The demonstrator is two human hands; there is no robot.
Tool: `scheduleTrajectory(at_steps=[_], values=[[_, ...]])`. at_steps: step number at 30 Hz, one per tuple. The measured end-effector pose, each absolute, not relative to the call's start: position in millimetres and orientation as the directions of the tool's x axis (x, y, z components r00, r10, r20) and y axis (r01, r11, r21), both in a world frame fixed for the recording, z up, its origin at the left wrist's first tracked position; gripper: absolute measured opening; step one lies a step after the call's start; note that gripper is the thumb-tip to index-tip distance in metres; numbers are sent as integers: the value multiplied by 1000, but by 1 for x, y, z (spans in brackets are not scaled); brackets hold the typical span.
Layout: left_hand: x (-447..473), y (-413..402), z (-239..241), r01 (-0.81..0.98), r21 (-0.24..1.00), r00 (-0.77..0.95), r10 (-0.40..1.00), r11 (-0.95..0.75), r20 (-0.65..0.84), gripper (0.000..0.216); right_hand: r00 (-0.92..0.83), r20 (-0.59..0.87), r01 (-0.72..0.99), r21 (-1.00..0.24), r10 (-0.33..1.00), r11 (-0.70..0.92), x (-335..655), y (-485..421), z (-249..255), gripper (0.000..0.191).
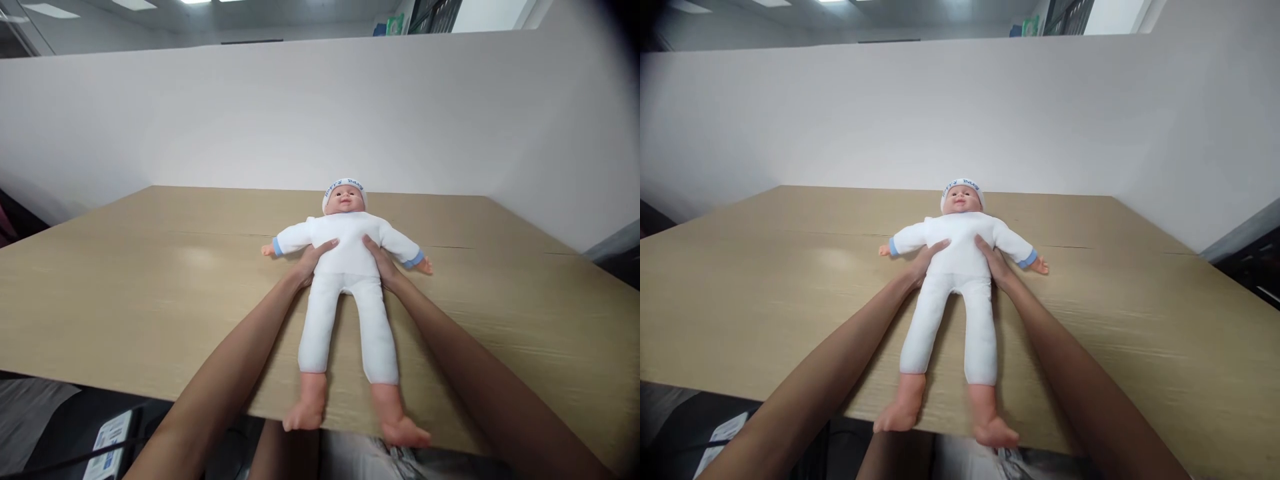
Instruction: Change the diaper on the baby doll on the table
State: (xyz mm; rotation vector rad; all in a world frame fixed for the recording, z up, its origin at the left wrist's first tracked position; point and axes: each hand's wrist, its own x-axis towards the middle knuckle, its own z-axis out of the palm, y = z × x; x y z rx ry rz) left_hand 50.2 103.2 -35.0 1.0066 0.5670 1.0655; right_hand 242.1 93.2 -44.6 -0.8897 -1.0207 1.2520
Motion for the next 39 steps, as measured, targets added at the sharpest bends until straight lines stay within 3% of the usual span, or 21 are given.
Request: scheduleTrajectory(at_steps=[6, 11, 17, 22, 27, 30, 35, 39], values=[[47, 128, -37, -434, 889, 401, 915, 146, 46, 60, -102, 97, -396, -917, 990, 49, 245, 98, -44, 62], [45, 126, -30, -429, 885, 405, 914, 179, 11, 67, -240, 84, -344, -939, 967, -4, 250, 84, -39, 72], [42, 124, -30, -413, 893, 424, 905, 175, 18, 70, -195, 80, -277, -961, 978, 23, 251, 83, -42, 79], [42, 125, -33, -401, 907, 389, 920, 124, 47, 69, -75, 135, -268, -957, 988, 111, 248, 88, -49, 72], [42, 126, -37, -399, 914, 368, 926, 72, 88, 62, 22, 98, -306, -947, 995, 100, 243, 91, -48, 64], [42, 127, -38, -391, 918, 357, 930, 63, 89, 61, -14, 87, -315, -946, 996, 78, 245, 89, -44, 65], [42, 128, -40, -395, 917, 351, 932, 58, 92, 57, -183, 127, -269, -960, 975, 75, 254, 86, -43, 84], [42, 127, -40, -400, 915, 356, 929, 55, 100, 57, -179, 123, -235, -969, 976, 79, 256, 86, -45, 85]])
